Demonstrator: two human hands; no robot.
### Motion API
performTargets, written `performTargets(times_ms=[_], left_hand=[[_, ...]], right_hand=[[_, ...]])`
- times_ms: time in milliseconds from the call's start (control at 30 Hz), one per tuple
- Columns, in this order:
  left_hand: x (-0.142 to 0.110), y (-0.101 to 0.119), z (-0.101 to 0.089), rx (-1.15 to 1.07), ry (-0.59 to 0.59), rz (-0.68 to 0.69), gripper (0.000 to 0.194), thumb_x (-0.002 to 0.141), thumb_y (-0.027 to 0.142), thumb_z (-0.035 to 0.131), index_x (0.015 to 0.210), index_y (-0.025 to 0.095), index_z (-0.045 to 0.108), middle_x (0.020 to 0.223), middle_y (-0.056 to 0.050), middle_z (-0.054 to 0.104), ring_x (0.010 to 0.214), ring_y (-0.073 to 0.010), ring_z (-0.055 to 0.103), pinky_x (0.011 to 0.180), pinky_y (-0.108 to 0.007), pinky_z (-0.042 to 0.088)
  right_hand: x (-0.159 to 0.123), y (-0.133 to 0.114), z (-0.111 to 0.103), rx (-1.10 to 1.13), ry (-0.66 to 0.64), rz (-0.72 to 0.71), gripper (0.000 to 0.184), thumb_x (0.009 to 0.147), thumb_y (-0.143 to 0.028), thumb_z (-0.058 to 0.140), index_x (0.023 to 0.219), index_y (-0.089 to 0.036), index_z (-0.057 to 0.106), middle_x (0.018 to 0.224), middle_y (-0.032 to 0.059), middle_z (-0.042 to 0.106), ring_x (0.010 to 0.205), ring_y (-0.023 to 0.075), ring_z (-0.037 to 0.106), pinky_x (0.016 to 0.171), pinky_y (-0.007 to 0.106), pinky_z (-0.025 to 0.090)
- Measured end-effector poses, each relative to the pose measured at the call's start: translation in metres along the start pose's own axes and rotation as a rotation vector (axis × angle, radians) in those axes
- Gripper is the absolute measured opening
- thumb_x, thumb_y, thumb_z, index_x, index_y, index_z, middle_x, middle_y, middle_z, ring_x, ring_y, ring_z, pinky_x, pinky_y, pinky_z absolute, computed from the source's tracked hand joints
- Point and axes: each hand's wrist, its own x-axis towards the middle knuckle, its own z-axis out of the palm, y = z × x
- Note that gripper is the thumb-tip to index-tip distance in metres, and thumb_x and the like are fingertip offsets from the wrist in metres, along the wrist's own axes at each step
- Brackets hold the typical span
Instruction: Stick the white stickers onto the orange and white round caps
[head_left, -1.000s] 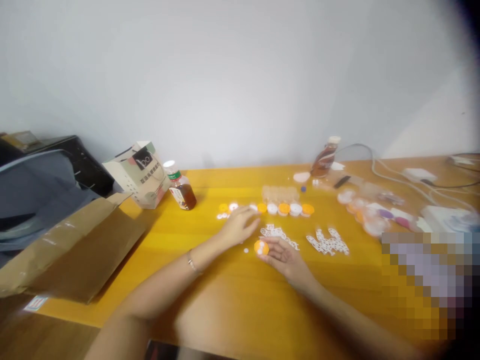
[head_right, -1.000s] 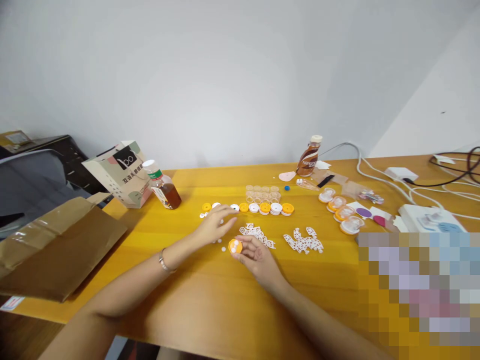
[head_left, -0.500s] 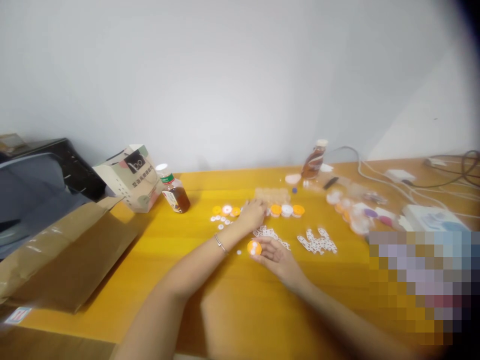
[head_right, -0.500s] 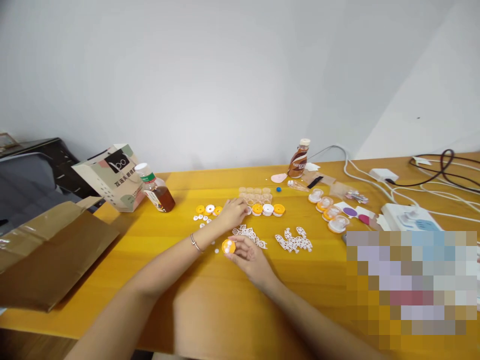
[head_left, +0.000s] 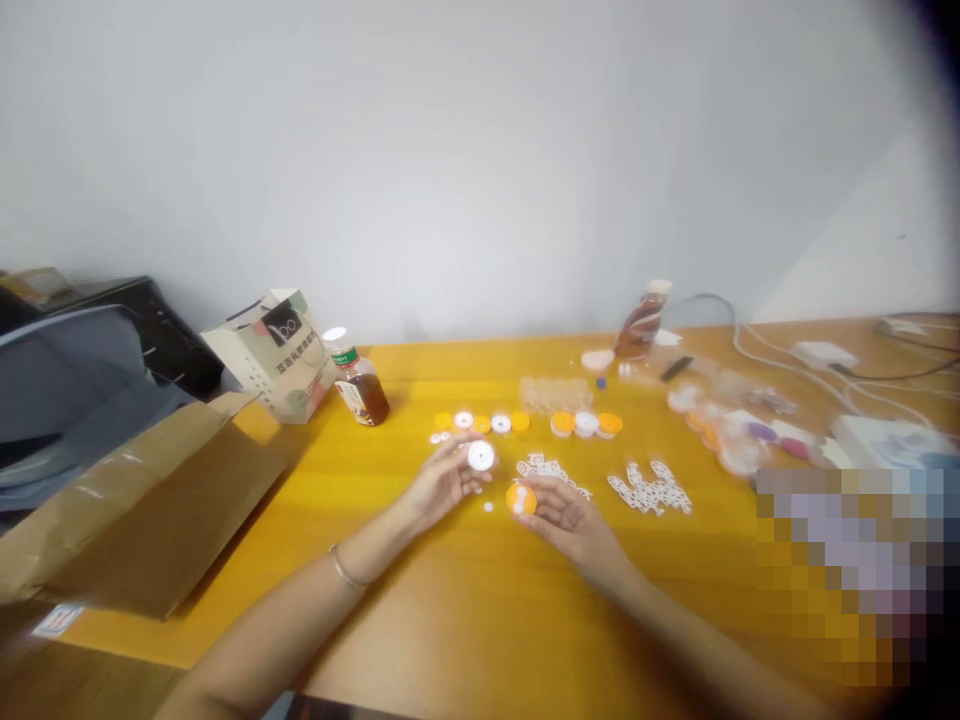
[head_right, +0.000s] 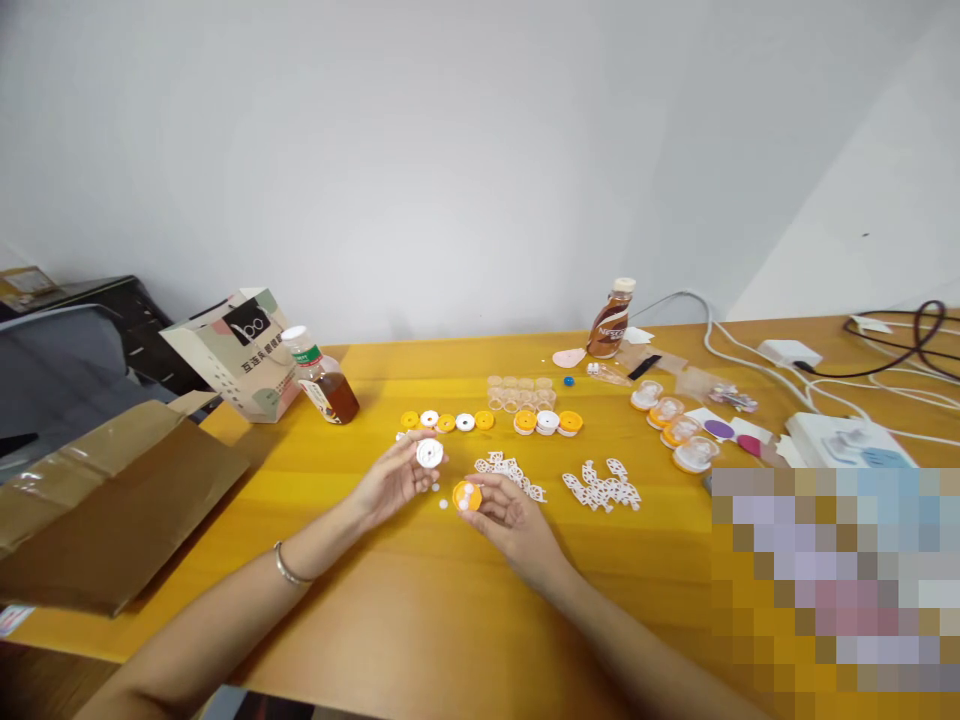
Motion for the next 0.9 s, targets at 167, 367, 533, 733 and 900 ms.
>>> performTargets(times_ms=[167,367,533,733,900], left_hand=[[-0.01,-0.015,-0.002,-0.07,0.008,-0.022,0.036,0.075,0.026,0.06,0.108,0.017,0.052,0.097,-0.008,0.061,0.083,-0.0129,0.06,0.077,-0.023,0.044],[-0.011,-0.021,-0.002,0.121,-0.084,0.038,0.034,0.072,0.026,0.063,0.104,0.018,0.056,0.096,-0.006,0.059,0.08,-0.0156,0.06,0.079,-0.031,0.044],[-0.014,-0.019,0.002,0.338,-0.098,0.139,0.034,0.075,0.029,0.06,0.106,0.017,0.055,0.093,-0.006,0.059,0.079,-0.0144,0.057,0.075,-0.029,0.045],[-0.015,-0.019,0.005,0.568,-0.072,0.194,0.039,0.075,0.032,0.058,0.111,0.018,0.054,0.096,-0.007,0.06,0.082,-0.0146,0.057,0.079,-0.029,0.044],[-0.019,-0.023,0.01,0.854,-0.055,0.378,0.033,0.076,0.031,0.057,0.106,0.017,0.057,0.098,-0.009,0.059,0.087,-0.0166,0.056,0.081,-0.031,0.044]], right_hand=[[0.002,-0.001,-0.001,-0.015,0.019,-0.026,0.036,0.064,-0.036,0.069,0.095,-0.022,0.056,0.088,0.0042,0.064,0.082,0.0173,0.06,0.083,0.036,0.046],[0.002,0.0,-0.001,-0.025,0.024,-0.035,0.036,0.064,-0.034,0.069,0.096,-0.022,0.06,0.089,0.0045,0.067,0.082,0.0176,0.062,0.085,0.036,0.047],[0.001,0.001,0.0,-0.006,0.037,-0.011,0.04,0.064,-0.032,0.069,0.101,-0.021,0.061,0.09,0.0039,0.068,0.084,0.018,0.063,0.087,0.036,0.047],[0.001,0.002,-0.001,-0.012,0.041,-0.01,0.042,0.064,-0.031,0.069,0.104,-0.022,0.061,0.091,0.0022,0.069,0.084,0.0182,0.064,0.087,0.036,0.048],[0.001,0.007,0.001,-0.016,0.015,-0.013,0.042,0.065,-0.03,0.068,0.106,-0.023,0.061,0.095,0.0018,0.069,0.089,0.0198,0.063,0.089,0.038,0.047]])
